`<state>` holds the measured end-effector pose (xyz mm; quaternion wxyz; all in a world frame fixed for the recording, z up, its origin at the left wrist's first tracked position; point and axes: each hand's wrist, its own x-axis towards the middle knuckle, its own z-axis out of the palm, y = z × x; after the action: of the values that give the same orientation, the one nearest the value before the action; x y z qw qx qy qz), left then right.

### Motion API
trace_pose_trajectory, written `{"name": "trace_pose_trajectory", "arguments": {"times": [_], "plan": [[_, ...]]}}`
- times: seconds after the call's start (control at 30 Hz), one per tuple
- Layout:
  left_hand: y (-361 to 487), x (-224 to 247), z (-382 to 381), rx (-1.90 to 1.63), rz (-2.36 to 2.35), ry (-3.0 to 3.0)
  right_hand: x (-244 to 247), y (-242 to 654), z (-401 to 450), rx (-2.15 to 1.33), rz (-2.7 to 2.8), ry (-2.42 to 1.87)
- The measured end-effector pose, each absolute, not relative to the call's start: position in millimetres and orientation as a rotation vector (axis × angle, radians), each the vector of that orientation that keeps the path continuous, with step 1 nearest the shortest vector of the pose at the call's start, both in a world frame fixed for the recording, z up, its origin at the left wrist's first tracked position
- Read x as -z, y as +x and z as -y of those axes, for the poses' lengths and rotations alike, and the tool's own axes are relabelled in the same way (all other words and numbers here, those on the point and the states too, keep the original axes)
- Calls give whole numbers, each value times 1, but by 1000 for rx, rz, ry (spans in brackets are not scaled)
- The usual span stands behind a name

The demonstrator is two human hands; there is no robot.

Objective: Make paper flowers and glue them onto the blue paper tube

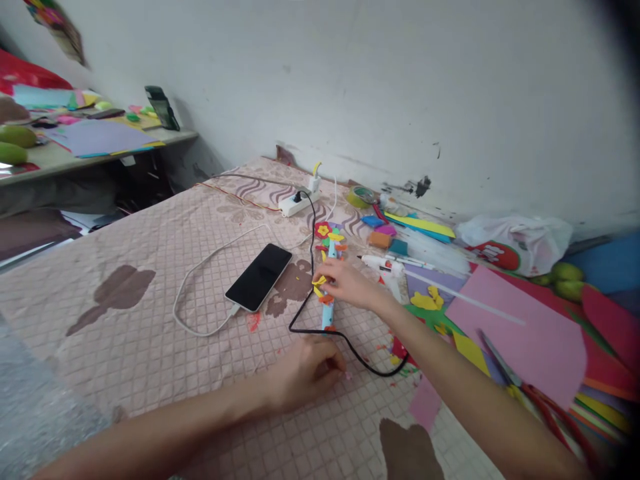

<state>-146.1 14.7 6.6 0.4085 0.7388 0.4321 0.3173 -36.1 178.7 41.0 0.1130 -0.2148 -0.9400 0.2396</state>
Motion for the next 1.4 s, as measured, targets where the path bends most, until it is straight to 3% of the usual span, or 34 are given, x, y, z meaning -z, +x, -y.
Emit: {"name": "trace_pose_trajectory", "arguments": {"times": [0.43, 0.67, 0.87, 0.97, 1.3, 1.4], "plan": [[-147, -4, -15, -814, -1080, 1893, -34, -45, -184, -853, 2500, -774], [-146, -6, -15, -793, -1085, 1902, -42, -32, -181, -1433, 1950, -760], [-145, -8, -15, -802, -1071, 1938, -45, -34, -175, -818, 2635, -668], [-145, -10, -14, -806, -1070, 1925, -39, -41, -175, -688, 2796, -665], [-147, -6, -16, -787, -1086, 1905, -37, -48, -179, -736, 2658, -767], [-147, -5, -16, -789, -1079, 1911, -43, -43, -181, -1052, 2363, -775]]}}
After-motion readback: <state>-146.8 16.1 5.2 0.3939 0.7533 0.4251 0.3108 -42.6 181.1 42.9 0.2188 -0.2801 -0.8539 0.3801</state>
